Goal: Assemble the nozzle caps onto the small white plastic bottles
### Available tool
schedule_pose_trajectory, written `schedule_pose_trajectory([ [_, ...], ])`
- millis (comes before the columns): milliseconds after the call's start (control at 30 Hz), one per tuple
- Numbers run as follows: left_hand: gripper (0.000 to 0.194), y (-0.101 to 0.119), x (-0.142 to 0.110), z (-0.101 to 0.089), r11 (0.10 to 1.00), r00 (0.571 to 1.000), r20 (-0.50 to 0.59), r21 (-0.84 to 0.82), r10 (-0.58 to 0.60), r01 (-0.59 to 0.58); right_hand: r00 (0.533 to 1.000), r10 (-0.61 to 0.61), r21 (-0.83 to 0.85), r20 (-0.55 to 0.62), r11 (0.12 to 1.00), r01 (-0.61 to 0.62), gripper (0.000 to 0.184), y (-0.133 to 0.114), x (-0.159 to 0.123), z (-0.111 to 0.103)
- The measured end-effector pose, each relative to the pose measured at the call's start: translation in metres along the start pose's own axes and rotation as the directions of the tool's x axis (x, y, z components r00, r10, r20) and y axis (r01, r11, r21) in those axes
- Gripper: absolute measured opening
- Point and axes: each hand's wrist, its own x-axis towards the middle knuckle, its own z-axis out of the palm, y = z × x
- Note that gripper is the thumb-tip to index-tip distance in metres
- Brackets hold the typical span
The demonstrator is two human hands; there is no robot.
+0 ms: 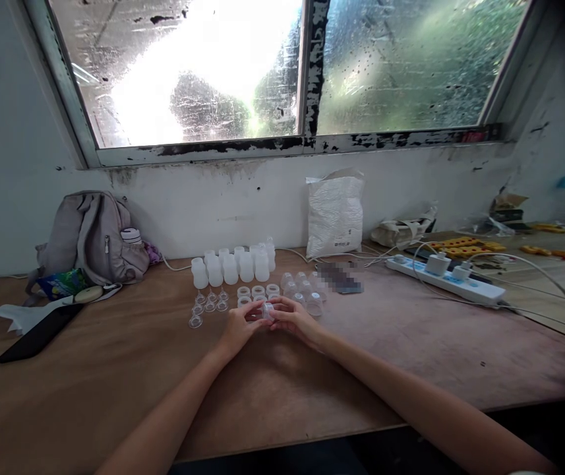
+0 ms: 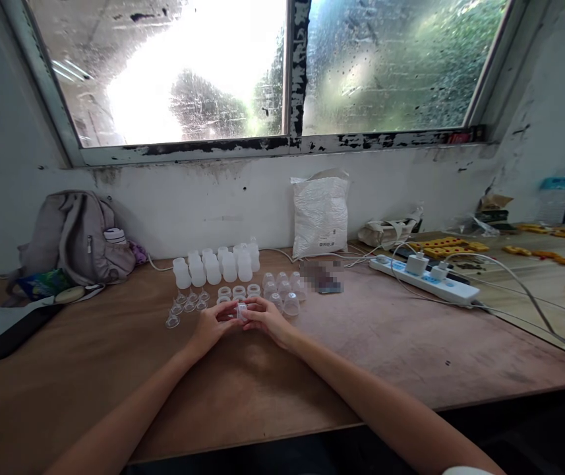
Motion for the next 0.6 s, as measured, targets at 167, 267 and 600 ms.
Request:
schedule_pose_trajectory([
  [167, 0.04, -0.005, 0.002, -0.002, 0.999, 0.999, 0.033, -0.024, 0.034, -0.033, 1.0, 0.001, 0.015, -0.018, 1.0, -0.001, 0.029, -0.002, -0.001, 0.0],
  [267, 0.038, -0.01, 0.004, -0.002, 0.997, 0.997, 0.064, -0.071, 0.041, -0.036, 0.999, 0.001, 0.008, -0.042, 1.0, 0.0, 0.027, -0.003, -0.001, 0.0],
  [600, 0.025, -0.008, 0.004, -0.001, 0.993, 0.998, -0.05, 0.114, 0.037, -0.031, 0.944, -0.244, -0.395, -0.221, 0.908, 0.143, 0.037, 0.006, 0.007, -0.008],
])
